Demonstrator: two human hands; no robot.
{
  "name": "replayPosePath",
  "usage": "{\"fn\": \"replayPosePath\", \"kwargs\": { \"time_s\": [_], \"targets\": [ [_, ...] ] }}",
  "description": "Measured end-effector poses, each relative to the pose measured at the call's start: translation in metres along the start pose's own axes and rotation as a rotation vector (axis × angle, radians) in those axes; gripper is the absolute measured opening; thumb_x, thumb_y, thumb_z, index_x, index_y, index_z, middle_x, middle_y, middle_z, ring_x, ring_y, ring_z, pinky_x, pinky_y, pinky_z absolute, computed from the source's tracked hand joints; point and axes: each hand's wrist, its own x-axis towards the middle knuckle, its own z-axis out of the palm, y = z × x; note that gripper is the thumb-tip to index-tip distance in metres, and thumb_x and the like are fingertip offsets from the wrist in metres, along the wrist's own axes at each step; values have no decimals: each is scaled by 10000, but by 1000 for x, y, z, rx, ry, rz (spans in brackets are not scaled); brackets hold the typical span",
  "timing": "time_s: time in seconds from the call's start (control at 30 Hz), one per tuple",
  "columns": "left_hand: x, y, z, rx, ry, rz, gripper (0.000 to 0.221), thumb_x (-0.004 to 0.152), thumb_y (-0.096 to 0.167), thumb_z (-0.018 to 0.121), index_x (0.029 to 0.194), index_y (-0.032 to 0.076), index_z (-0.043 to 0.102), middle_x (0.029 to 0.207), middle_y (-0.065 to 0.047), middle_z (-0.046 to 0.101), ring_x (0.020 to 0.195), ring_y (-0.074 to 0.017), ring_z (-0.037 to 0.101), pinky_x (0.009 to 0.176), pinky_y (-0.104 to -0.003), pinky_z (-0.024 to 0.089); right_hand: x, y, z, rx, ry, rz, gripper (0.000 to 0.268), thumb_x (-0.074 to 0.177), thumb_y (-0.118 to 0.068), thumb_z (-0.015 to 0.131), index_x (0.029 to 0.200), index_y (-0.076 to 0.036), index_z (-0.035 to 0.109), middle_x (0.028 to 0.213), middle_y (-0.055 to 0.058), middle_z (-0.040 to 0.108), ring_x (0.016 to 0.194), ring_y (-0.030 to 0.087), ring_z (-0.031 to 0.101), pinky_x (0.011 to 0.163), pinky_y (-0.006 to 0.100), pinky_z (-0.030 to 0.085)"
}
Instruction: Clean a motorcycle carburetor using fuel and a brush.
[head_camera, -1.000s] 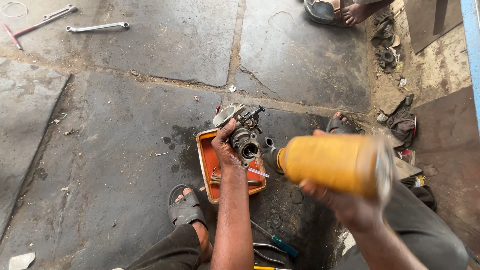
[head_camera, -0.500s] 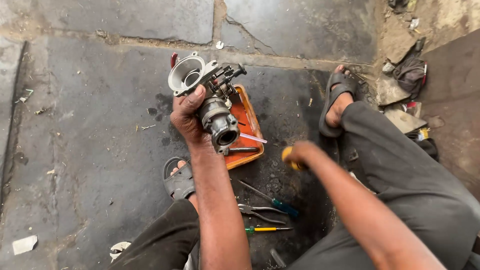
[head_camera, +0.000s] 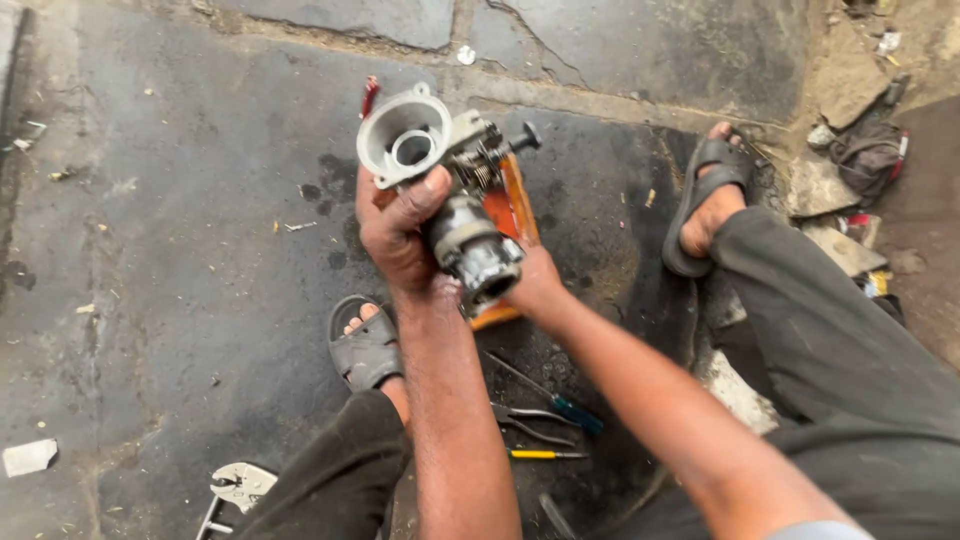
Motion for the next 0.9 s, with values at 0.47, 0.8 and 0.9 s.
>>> {"fn": "replayPosePath", "kwargs": {
  "time_s": [0.47,0.8,0.9],
  "targets": [
    [7,-11,-34,-43,64,-4,565,827,-24,761,1357,-100,582,1157,-151,677,984,-231,663,907,-350,578,-22,-29,7,250,132,342,287,888,-302,679,980,-38,743,1028,237,727,1013,425,692,911,500,554],
    [4,-7,6,-33,104,59,482,720,-21,783,1166,-97,617,1002,-184,696,790,-271,717,740,-406,654,-170,-80,-213,96,58,60,298,952,-174,566,1204,-37,488,965,248,690,922,470,659,768,572,510],
    [-1,0,26,-60,102,53,471,687,-11,795,1114,-79,607,967,-185,683,739,-277,713,683,-429,655,-261,-113,-277,50,337,-15,176,952,-186,611,1077,-64,592,837,177,698,775,408,664,648,522,503]
  ]
}}
